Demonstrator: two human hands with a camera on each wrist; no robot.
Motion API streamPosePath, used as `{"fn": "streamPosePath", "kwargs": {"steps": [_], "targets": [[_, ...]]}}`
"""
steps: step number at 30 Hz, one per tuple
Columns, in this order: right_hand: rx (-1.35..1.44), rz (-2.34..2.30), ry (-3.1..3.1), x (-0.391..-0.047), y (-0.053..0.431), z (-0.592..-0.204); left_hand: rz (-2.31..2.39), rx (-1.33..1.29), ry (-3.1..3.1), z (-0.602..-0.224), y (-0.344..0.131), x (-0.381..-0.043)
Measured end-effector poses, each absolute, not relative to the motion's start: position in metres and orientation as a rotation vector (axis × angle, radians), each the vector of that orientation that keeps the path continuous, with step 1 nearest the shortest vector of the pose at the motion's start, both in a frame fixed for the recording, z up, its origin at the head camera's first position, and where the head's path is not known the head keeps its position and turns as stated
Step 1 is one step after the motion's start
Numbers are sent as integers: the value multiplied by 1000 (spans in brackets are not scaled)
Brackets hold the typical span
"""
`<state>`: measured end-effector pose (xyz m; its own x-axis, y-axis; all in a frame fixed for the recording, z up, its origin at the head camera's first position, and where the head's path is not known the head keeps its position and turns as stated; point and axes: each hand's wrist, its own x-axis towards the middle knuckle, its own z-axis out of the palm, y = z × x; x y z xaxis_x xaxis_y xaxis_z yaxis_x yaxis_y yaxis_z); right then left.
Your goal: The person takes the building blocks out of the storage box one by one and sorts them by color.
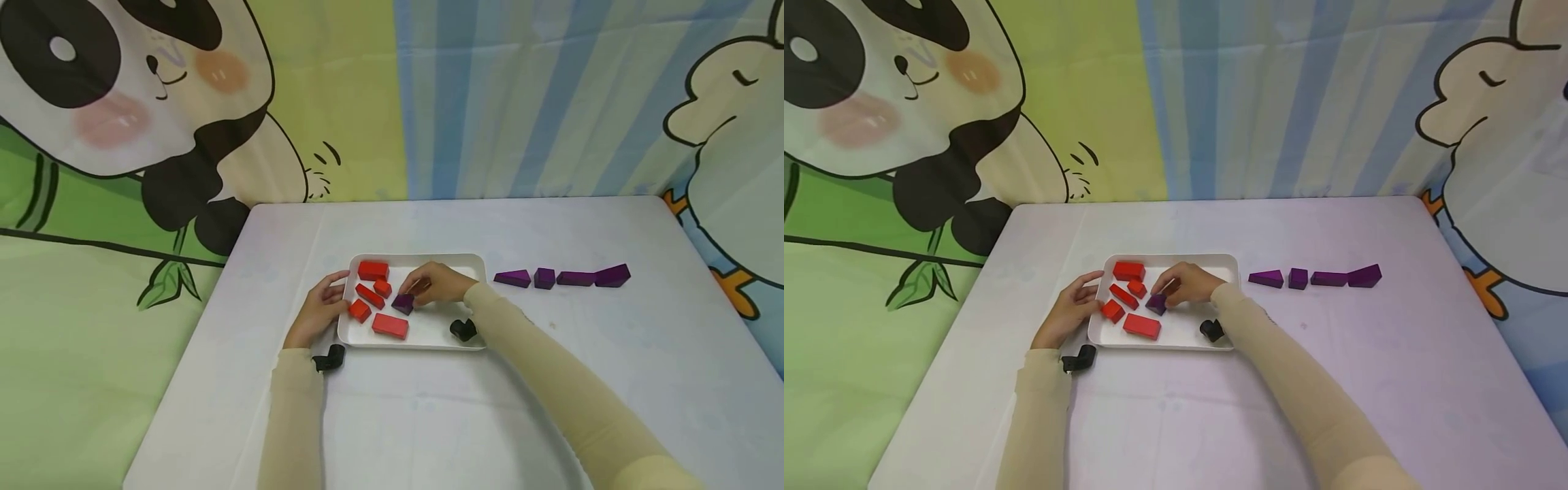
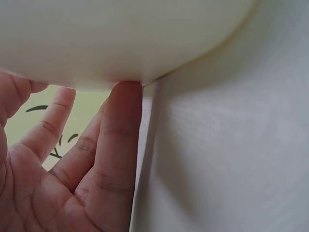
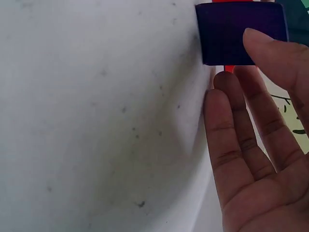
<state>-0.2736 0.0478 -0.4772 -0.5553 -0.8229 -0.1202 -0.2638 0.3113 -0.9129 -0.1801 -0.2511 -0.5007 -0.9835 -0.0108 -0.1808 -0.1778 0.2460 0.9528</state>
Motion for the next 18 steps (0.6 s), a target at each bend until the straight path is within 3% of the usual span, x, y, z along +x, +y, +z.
{"fn": "streamPosePath", "kwargs": {"steps": [18], "targets": [[-945,-1312,2061,-269,59,-465,1852,-169,2353,-502,-252,-180]]}}
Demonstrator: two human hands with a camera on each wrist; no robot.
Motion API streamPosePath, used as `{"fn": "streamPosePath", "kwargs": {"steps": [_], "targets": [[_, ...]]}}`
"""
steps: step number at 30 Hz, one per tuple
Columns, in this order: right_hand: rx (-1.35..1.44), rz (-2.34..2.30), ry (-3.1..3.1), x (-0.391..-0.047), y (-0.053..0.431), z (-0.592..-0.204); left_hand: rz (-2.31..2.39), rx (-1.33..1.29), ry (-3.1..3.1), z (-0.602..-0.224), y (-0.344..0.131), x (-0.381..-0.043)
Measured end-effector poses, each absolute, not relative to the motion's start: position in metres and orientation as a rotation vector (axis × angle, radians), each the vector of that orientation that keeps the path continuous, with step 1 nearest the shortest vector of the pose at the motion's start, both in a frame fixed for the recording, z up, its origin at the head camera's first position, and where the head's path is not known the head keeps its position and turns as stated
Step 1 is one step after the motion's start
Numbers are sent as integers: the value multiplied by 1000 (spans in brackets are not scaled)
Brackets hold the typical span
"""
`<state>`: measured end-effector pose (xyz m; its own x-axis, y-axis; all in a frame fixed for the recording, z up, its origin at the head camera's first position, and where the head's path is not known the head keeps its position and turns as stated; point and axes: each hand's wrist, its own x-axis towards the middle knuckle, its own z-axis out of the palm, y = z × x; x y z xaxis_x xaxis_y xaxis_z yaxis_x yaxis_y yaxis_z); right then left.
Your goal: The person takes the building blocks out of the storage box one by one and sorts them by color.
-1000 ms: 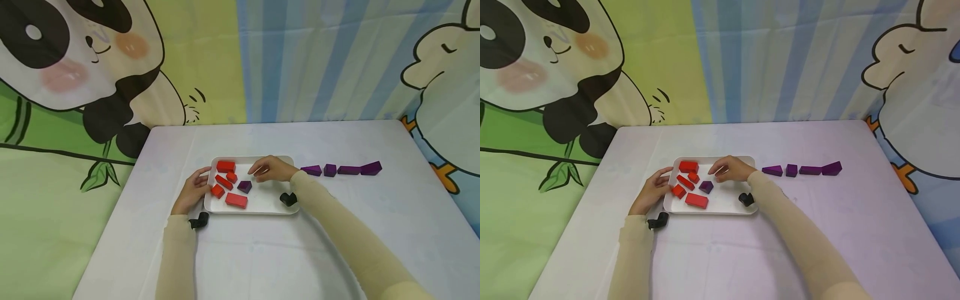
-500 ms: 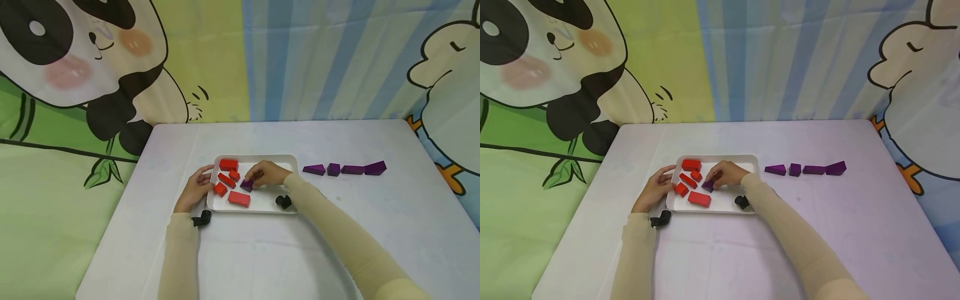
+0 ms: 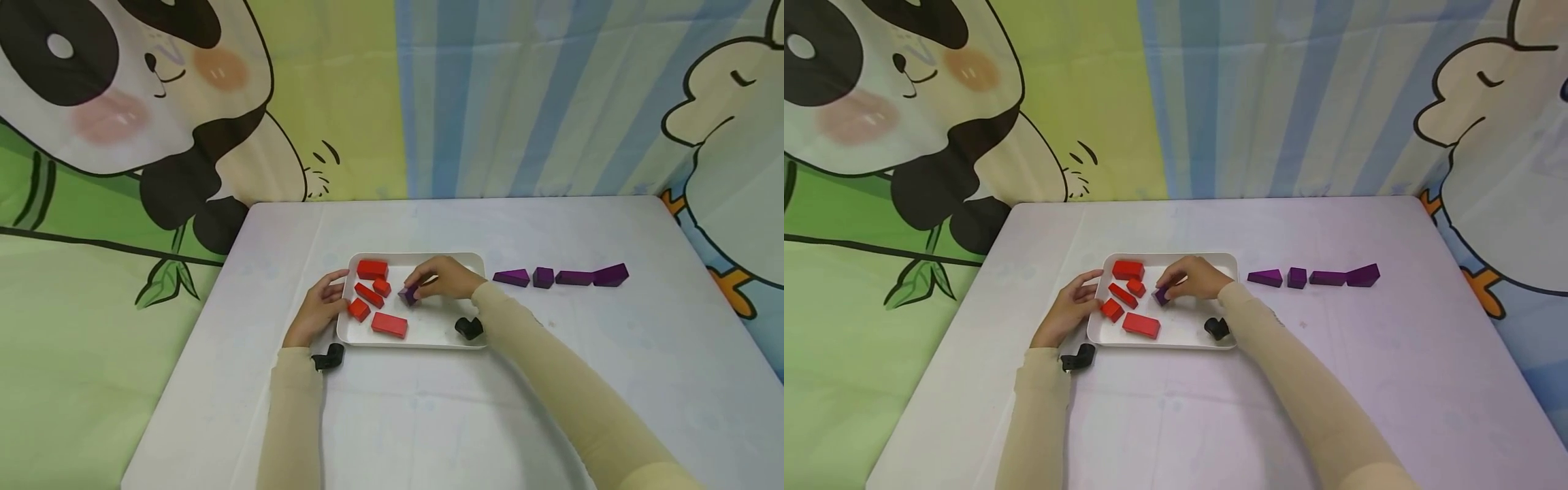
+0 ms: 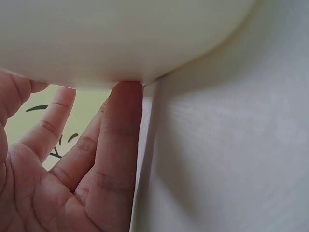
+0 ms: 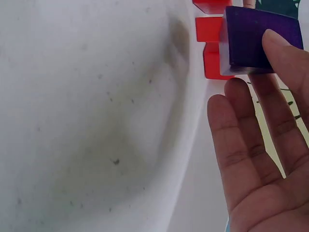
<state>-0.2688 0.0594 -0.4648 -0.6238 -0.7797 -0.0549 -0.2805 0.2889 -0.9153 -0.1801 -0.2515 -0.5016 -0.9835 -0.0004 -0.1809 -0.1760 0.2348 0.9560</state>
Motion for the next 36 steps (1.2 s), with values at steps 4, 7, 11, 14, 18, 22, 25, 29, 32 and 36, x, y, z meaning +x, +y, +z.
{"fn": "streamPosePath", "kwargs": {"steps": [4,7,11,14,18,22,25,29,32,36], "targets": [[-901,-1381,2076,-266,70,-458,1832,-171,2364,-502,-251,-180],[-875,-1401,2136,-264,79,-453,1822,-178,2367,-502,-250,-180],[-848,-1433,2221,-261,92,-448,1823,-184,2357,-502,-249,-180],[-821,-1479,2243,-260,103,-444,1824,-194,2359,-502,-247,-181],[-760,-1515,2272,-259,121,-440,1826,-193,2362,-503,-246,-182],[-731,-1497,2350,-257,144,-436,1824,-180,2361,-504,-245,-184],[-716,-1481,2412,-257,161,-435,1812,-192,2367,-503,-246,-182],[-672,-1469,2478,-256,183,-434,1800,-213,2363,-501,-248,-179],[-603,-1455,2525,-253,200,-432,1798,-206,2359,-501,-248,-177],[-525,-1448,2558,-251,222,-429,1789,-196,2376,-500,-249,-177]]}}
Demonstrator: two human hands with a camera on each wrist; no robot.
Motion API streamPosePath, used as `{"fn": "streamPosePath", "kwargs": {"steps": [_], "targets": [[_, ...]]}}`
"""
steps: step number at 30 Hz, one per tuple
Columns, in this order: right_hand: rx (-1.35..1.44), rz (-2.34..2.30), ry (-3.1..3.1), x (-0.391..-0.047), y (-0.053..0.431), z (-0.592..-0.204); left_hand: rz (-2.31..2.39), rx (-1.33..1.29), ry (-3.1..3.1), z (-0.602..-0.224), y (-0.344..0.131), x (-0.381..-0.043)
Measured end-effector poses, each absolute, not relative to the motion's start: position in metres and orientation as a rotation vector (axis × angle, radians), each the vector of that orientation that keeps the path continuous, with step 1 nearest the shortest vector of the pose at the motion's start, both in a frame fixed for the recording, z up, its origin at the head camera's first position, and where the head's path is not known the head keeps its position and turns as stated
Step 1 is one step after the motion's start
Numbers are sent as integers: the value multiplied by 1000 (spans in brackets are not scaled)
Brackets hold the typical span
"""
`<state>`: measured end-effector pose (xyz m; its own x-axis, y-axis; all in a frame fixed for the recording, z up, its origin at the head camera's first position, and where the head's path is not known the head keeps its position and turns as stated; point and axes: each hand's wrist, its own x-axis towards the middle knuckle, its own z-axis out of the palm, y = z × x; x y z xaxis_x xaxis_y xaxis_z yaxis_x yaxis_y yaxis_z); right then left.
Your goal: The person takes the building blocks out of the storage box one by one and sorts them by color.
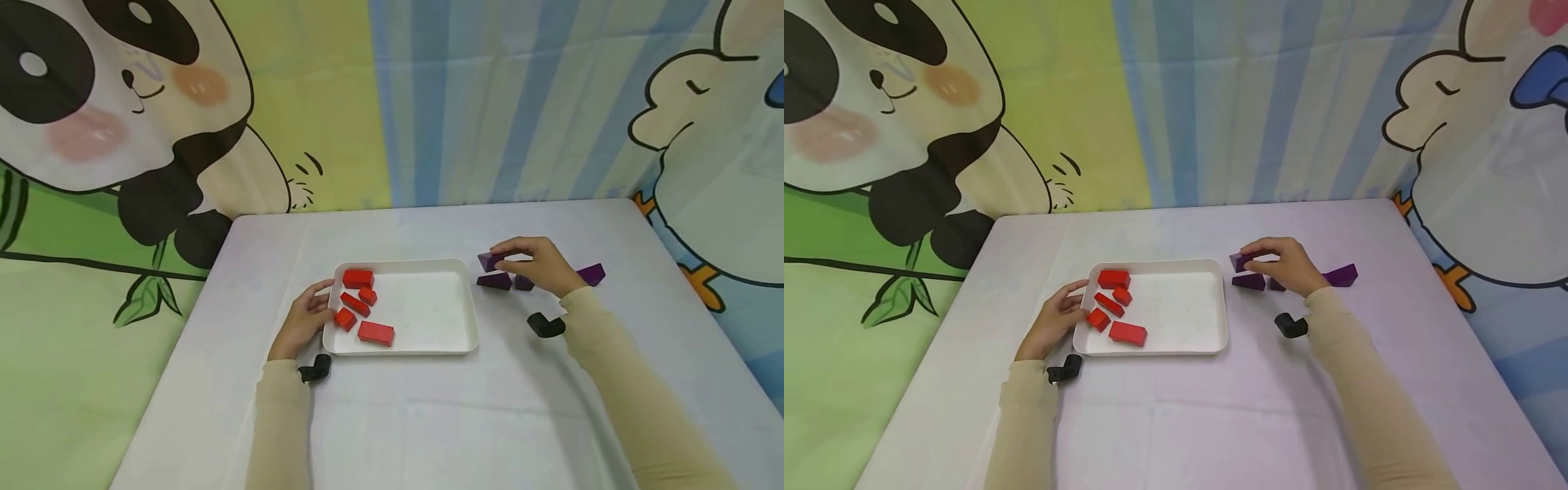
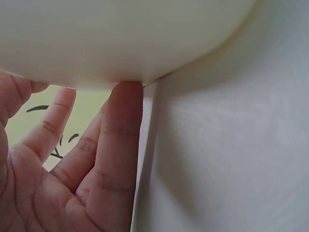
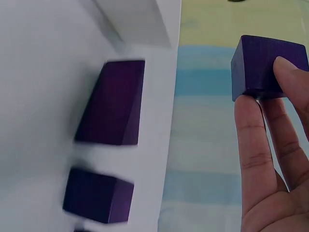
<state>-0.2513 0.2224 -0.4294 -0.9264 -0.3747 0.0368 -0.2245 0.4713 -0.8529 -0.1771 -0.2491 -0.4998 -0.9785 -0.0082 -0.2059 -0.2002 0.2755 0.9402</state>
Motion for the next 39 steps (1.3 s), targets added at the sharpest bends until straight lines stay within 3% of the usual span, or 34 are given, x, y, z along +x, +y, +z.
{"fn": "streamPosePath", "kwargs": {"steps": [39], "targets": [[-132,-1332,2838,-237,359,-437,1744,-227,2374,-498,-248,-179]]}}
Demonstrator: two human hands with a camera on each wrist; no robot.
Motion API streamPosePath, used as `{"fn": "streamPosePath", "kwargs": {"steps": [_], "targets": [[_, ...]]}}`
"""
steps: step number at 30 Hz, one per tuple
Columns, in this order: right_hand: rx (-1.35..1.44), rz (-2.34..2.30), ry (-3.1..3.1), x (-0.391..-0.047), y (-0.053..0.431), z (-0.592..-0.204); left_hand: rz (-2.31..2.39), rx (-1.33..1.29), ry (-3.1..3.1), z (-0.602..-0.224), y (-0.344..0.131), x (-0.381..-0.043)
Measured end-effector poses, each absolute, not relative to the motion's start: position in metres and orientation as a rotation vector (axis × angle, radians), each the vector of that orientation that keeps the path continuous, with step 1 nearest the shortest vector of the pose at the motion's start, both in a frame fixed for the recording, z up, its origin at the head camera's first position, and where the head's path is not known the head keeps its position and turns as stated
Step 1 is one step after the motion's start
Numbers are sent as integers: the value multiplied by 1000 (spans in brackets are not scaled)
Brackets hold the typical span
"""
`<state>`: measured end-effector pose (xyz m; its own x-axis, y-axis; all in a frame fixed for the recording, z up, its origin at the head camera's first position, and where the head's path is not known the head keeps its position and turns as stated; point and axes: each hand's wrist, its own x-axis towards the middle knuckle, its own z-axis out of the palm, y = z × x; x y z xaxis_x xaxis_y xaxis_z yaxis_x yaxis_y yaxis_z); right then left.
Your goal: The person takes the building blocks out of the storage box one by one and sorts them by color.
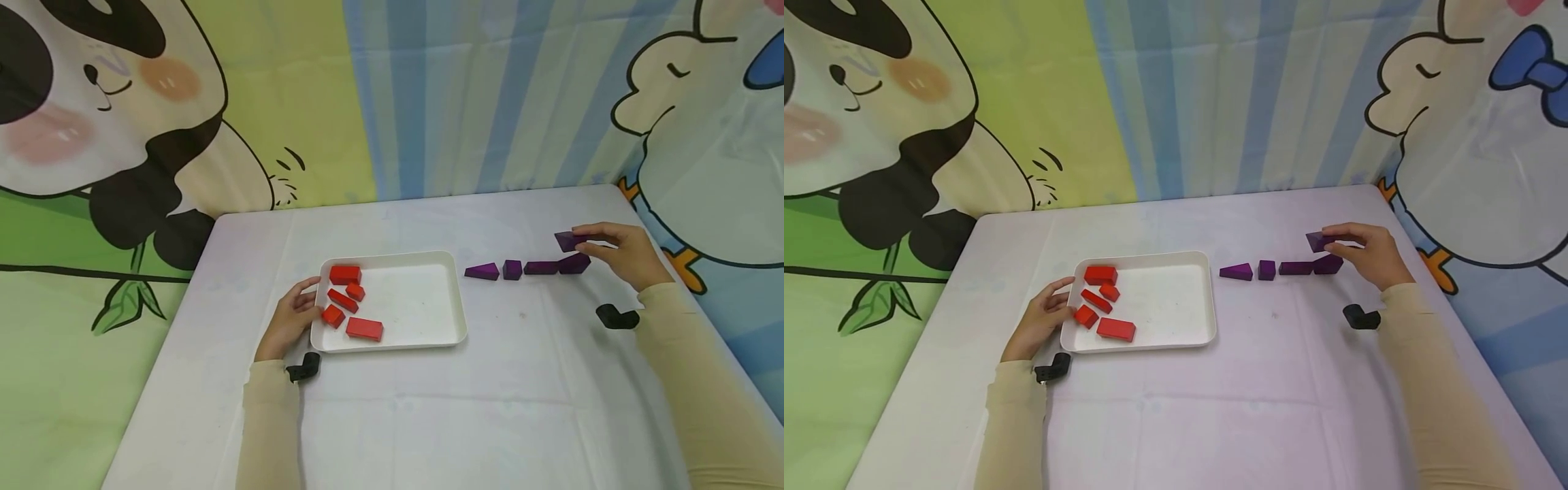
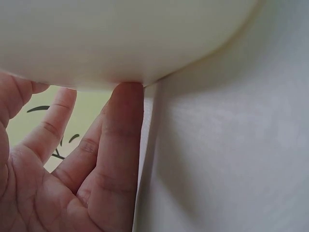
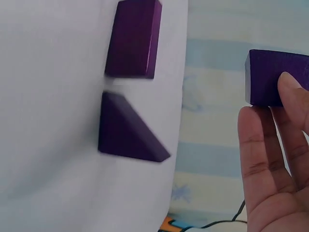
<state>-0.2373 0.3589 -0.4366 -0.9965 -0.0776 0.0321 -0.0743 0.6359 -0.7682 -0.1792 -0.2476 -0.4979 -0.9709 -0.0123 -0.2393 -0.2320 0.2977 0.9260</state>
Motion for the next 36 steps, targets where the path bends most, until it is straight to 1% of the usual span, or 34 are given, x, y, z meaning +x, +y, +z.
{"fn": "streamPosePath", "kwargs": {"steps": [14,28,36], "targets": [[106,-1329,2767,-232,402,-452,1749,-240,2366,-495,-246,-179],[226,-1275,2784,-231,417,-480,1754,-238,2379,-499,-247,-178],[241,-1317,2744,-235,422,-498,1748,-249,2379,-499,-246,-178]]}}
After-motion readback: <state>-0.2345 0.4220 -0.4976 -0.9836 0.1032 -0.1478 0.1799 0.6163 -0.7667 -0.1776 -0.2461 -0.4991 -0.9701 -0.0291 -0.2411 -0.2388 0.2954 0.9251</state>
